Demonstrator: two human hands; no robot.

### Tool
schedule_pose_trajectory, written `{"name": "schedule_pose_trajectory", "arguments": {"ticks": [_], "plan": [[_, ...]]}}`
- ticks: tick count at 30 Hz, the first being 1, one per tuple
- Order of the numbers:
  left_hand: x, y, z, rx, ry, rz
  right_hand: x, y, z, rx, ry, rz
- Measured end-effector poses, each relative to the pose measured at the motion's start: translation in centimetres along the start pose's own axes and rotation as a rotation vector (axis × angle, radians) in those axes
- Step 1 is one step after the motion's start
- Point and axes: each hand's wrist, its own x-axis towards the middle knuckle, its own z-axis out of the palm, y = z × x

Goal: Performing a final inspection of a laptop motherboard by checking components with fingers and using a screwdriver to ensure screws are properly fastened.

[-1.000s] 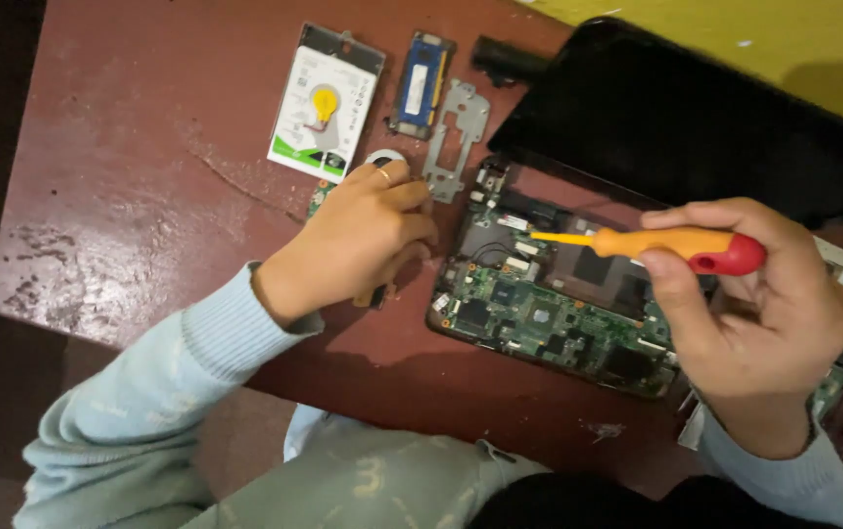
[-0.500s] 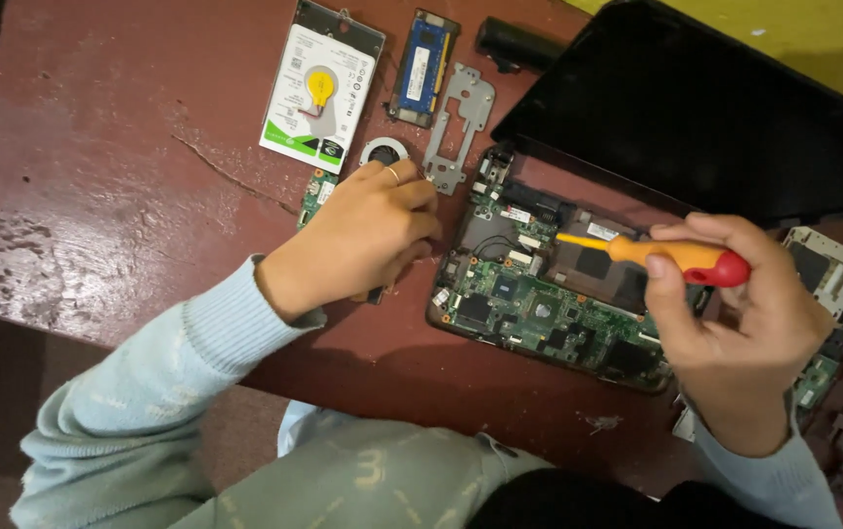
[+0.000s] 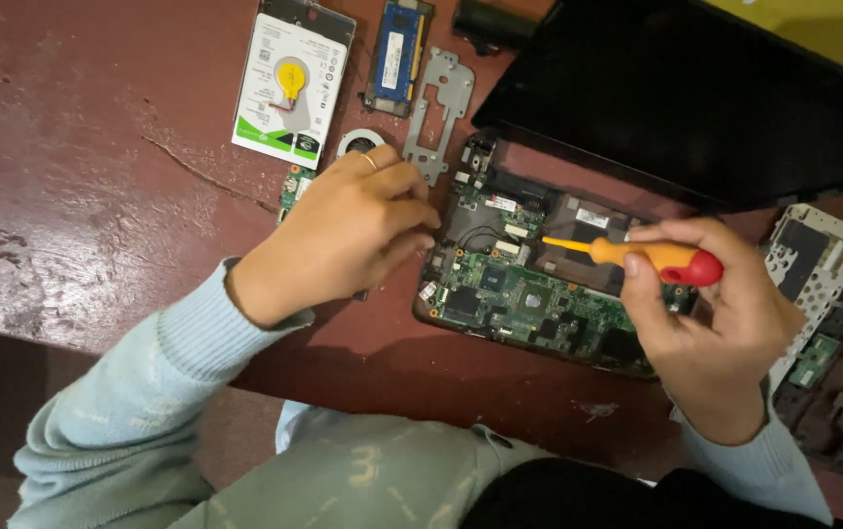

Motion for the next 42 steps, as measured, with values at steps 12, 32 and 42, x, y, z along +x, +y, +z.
{"name": "schedule_pose_trajectory", "arguments": {"ticks": [12,32,42], "plan": [[0.2,0.3,-0.3,-0.02,-0.007,-0.019,0.0,0.2,0.2,0.002,0.011,0.016],[9.3,4.2,0.8,-0.633,-0.261,0.242,3.6,2.0,-2.2,0.142,-0.503,-0.323],[10.4,4.3,2.2,-0.569,-0.084,0.255,2.6,1.8,-3.0,-0.072,-0.249,-0.304]]}}
